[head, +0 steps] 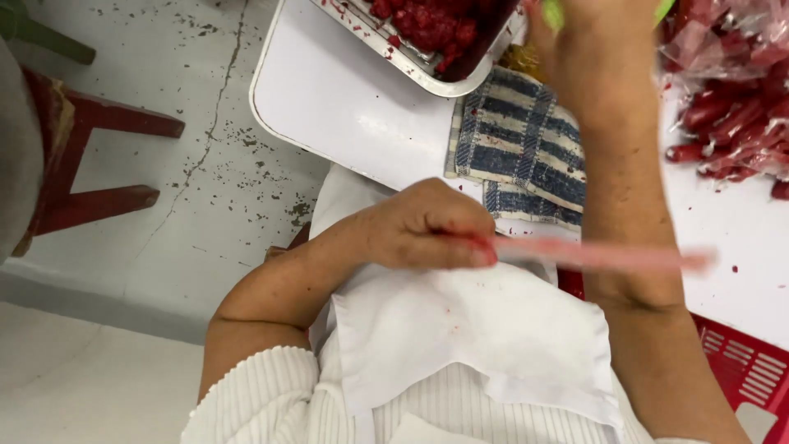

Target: The person repeatedly scoops red ground meat from a tray and fills translucent casings by hand, twisting off each filled segment and placing it into a red basket. The process continues with multiple casings in a steady, repetitive cycle.

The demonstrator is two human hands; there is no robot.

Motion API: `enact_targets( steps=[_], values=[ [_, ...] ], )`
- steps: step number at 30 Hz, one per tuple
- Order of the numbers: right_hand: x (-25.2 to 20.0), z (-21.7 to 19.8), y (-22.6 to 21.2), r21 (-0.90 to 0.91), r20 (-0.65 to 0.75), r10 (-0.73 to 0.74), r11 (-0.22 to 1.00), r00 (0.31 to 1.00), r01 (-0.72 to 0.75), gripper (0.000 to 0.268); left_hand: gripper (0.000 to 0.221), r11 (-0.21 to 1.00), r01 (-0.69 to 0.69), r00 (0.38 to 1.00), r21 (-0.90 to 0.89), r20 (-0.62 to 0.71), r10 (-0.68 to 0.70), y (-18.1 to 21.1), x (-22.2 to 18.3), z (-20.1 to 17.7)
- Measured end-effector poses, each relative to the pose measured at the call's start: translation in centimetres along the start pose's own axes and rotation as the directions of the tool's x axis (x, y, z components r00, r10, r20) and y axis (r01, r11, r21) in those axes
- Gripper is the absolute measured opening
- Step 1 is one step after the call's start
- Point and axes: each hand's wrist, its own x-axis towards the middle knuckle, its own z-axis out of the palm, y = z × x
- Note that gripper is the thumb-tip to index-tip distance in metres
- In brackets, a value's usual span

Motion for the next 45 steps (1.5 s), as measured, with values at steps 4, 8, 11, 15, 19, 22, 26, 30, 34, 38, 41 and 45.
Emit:
enact_targets(
  steps=[4,8,11,15,19,22,26,30,34,38,41,45],
  values=[
    [-6.2,-2.4,-3.8,0.92,0.148,-0.111,0.38,0.983,-0.096,0.053,0.032,0.837,0.506,0.833,-0.208,-0.132,-0.537,-1.1,2.4,-0.1],
    [-9.1,-4.7,-5.4,0.973,0.187,0.272,-0.182,0.944,-0.14,0.03,0.019,0.716,0.647,0.708,-0.26,-0.141,-0.692,-5.1,4.2,2.4],
    [-10.0,-6.0,-3.0,0.948,0.308,0.312,-0.181,0.899,-0.262,0.015,0.07,0.887,0.444,0.876,0.131,-0.272,-0.398,-4.1,3.2,0.9],
    [-8.3,-8.1,-3.0,0.94,0.262,0.064,0.21,0.963,-0.269,0.028,0.067,0.887,0.15,0.983,0.437,-0.161,-0.086,-6.2,6.5,2.1],
    [-9.7,-7.5,-1.3,0.819,0.555,0.189,0.049,0.81,-0.572,0.005,0.018,0.991,-0.011,0.948,0.135,-0.315,0.053,-8.4,10.2,4.0],
    [-13.0,-5.8,0.8,0.744,0.654,0.19,0.02,0.733,-0.668,0.005,0.039,0.974,0.11,0.928,-0.196,-0.331,-0.172,-7.8,11.5,3.5],
    [-12.5,-8.4,0.4,0.708,0.668,0.152,0.17,0.728,-0.685,0.017,0.039,0.981,0.164,0.971,-0.104,-0.159,-0.18,-7.2,11.9,3.5],
    [-15.4,-6.4,1.9,0.767,0.608,0.187,0.11,0.771,-0.632,0.018,0.027,0.908,-0.123,0.992,0.401,0.081,0.098,-5.6,12.9,3.6],
    [-15.0,-6.9,2.2,0.664,0.356,0.024,0.697,0.934,-0.271,0.026,0.021,0.783,-0.251,0.968,0.568,0.138,0.21,-5.9,11.4,2.3],
    [-15.6,-4.9,1.9,0.483,0.1,0.006,0.874,0.995,-0.054,0.017,0.035,0.98,0.191,0.923,0.053,-0.35,-0.161,-4.3,8.1,-0.3],
    [-14.3,-3.9,-0.5,0.152,-0.156,-0.145,0.974,0.977,0.168,0.021,0.103,0.45,0.759,0.367,-0.47,-0.261,-0.893,-4.8,6.0,-0.2],
    [-17.6,1.1,-2.1,0.248,-0.12,-0.167,0.95,0.979,0.192,0.018,0.041,0.165,0.688,0.323,-0.706,0.095,-0.941,-9.6,-1.3,4.8]
  ],
)
